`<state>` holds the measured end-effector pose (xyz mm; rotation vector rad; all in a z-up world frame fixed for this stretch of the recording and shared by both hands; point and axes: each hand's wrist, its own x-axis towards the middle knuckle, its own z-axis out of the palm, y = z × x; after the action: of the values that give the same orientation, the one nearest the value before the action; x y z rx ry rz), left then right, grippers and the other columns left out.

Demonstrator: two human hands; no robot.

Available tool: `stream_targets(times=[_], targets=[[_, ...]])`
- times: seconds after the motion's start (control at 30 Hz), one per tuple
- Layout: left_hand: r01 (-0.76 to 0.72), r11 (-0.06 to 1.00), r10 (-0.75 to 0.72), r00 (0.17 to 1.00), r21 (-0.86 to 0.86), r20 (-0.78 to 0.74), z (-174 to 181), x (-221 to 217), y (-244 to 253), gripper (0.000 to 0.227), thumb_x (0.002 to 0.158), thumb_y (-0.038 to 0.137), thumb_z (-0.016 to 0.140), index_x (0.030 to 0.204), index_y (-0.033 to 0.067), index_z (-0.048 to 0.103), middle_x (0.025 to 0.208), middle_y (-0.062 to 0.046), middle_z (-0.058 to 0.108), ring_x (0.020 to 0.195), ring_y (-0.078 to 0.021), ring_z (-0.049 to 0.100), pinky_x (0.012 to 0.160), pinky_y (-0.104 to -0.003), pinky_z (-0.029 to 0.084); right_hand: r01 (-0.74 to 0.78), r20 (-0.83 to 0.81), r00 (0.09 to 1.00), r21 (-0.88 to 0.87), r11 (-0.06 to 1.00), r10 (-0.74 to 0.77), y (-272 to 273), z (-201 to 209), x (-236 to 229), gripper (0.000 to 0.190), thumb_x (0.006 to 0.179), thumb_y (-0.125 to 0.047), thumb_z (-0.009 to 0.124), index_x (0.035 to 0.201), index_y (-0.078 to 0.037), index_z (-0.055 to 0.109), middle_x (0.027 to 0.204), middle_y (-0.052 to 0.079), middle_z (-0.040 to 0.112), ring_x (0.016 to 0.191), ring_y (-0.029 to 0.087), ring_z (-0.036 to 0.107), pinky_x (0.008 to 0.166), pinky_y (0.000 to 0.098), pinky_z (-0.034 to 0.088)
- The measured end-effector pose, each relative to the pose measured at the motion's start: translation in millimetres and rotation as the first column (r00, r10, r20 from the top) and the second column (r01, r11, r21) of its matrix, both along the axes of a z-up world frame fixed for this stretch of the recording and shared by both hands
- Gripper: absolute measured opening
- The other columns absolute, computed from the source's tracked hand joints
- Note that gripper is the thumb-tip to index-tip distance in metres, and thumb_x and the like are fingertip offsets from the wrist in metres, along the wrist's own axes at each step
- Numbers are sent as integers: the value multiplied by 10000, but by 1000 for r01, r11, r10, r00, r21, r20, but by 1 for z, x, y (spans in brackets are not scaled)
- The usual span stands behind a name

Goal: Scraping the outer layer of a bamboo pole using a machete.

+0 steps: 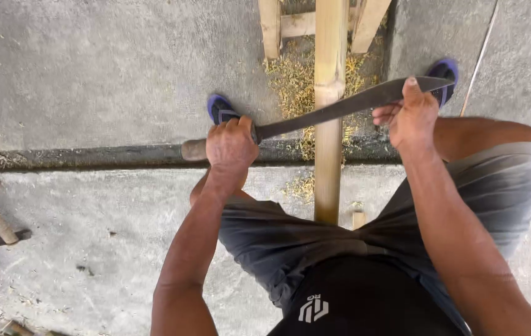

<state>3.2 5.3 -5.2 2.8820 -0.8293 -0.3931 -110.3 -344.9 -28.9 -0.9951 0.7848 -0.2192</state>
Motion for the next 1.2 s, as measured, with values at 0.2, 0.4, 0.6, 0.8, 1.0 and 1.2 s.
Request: stream_targets(times=[0.2,0.4,0.6,0.8,1.0,1.2], targets=[[43,999,-44,998,8,56,7,32,-29,80,788,126,740,808,112,663,742,-80,700,629,-245,700,590,-404,559,-46,58,997,-59,997,50,-32,-3,38,342,1158,-259,516,1032,46,606,801,195,697,575,268,676,472,375,571],[6,996,11,983,90,-185,6,25,-25,113,1008,102,633,897,83,648,717,-84,677,609,-234,710,598,-420,560,4,-34,999,-93,996,-7,-28,-11,26,349,1181,-223,555,1015,77,616,828,259,702,620,306,705,513,411,592],[48,996,-43,996,-73,73,17,30,-37,23,819,105,685,824,105,662,707,-102,683,658,-307,701,620,-466,543,84,-99,992,-1,996,-84,-39,-20,40,257,1098,-176,487,941,14,556,749,180,698,490,282,675,383,379,550],[13,996,0,988,89,-152,16,29,-41,184,956,197,687,833,65,652,646,-77,656,514,-192,657,489,-391,530,26,-88,996,-80,996,-33,-36,-13,35,328,1148,-199,476,1026,74,610,795,211,713,538,265,689,445,373,590],[37,999,-33,994,34,-108,-1,26,-34,166,952,201,698,857,68,665,626,-62,638,486,-151,623,420,-347,503,37,-57,997,-83,996,-42,-30,7,37,317,1132,-199,510,1005,76,603,778,220,703,549,277,709,454,385,611],[41,998,-30,979,54,-203,20,35,-48,187,934,214,694,867,49,640,635,-80,648,468,-188,637,386,-370,499,39,-148,988,-45,998,-46,-36,16,45,327,1130,-196,432,1027,49,623,790,176,709,519,235,675,438,357,595]])
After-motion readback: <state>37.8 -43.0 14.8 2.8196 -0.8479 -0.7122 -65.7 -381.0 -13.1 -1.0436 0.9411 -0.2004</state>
